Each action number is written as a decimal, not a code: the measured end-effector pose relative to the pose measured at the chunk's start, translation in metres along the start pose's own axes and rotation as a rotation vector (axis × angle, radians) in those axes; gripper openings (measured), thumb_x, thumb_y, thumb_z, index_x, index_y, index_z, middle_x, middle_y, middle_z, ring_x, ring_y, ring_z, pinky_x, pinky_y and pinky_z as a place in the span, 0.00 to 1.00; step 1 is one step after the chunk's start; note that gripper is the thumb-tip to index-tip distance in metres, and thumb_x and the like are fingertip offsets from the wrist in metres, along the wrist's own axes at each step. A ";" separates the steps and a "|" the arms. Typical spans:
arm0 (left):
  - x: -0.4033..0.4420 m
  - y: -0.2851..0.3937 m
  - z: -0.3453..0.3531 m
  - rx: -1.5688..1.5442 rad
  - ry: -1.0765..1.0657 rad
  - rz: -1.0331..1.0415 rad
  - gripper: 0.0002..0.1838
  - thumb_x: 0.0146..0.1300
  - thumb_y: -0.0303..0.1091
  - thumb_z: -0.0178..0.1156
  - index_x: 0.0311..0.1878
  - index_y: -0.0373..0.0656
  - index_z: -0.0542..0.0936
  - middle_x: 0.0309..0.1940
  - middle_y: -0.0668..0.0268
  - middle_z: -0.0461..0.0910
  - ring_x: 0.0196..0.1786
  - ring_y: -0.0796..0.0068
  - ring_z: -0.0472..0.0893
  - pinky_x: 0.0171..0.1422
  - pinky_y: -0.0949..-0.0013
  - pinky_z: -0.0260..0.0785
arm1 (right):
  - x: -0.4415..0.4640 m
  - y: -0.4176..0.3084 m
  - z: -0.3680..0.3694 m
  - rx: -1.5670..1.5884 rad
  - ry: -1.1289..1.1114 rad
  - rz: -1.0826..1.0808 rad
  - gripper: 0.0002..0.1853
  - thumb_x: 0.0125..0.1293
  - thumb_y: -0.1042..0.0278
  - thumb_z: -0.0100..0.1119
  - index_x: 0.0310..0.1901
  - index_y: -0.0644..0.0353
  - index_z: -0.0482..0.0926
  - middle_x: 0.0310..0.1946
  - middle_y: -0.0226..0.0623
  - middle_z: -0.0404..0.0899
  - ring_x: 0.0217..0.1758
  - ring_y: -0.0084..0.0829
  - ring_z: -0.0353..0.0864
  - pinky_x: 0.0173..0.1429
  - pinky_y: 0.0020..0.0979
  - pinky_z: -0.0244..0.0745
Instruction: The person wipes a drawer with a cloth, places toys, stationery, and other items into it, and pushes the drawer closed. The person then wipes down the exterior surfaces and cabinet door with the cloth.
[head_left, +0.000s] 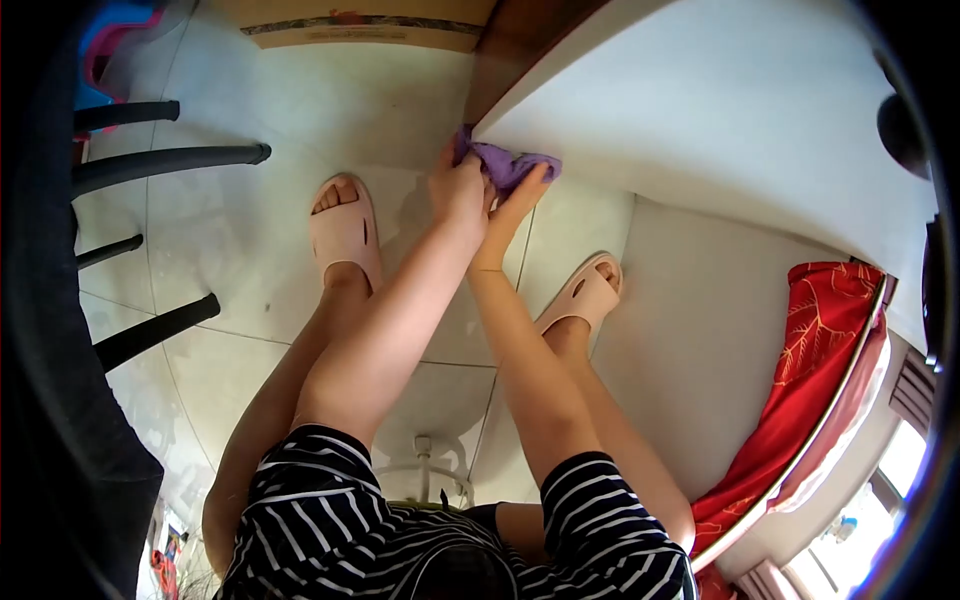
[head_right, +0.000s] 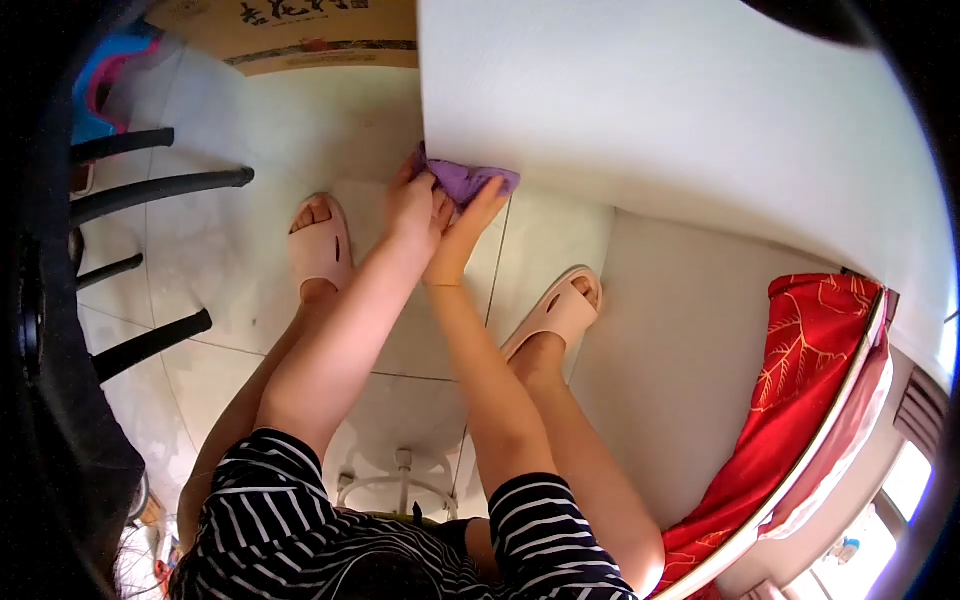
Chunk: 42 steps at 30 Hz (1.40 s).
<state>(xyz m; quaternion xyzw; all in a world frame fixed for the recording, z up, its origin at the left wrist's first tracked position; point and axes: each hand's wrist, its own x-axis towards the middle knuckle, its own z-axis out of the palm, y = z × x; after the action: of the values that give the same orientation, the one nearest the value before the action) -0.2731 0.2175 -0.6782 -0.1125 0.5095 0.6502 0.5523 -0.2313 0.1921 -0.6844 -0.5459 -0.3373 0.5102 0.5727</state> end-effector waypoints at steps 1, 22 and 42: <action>-0.010 0.006 0.010 -0.050 0.016 -0.042 0.15 0.65 0.22 0.47 0.54 0.37 0.73 0.49 0.63 0.76 0.49 0.71 0.76 0.54 0.67 0.72 | -0.001 0.020 -0.013 -0.129 -0.022 -0.099 0.31 0.69 0.75 0.47 0.71 0.60 0.48 0.69 0.46 0.53 0.70 0.40 0.55 0.72 0.35 0.50; -0.020 -0.018 0.013 0.004 -0.024 0.058 0.09 0.65 0.26 0.50 0.48 0.39 0.72 0.46 0.63 0.73 0.48 0.73 0.74 0.53 0.74 0.73 | 0.049 -0.029 -0.035 0.663 -0.126 0.731 0.08 0.59 0.80 0.45 0.40 0.70 0.71 0.41 0.44 0.73 0.44 0.38 0.73 0.51 0.36 0.72; -0.057 -0.094 0.100 0.157 -0.239 -0.548 0.11 0.68 0.27 0.47 0.49 0.34 0.73 0.46 0.58 0.76 0.50 0.66 0.76 0.55 0.66 0.72 | 0.101 -0.098 -0.119 0.143 0.418 0.018 0.37 0.55 0.83 0.36 0.69 0.66 0.43 0.64 0.47 0.56 0.63 0.37 0.60 0.65 0.35 0.60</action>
<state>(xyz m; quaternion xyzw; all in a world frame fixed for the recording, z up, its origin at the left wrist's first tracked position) -0.1327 0.2499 -0.6430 -0.1256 0.4405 0.4442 0.7700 -0.0728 0.2667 -0.6278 -0.6006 -0.1693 0.4139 0.6628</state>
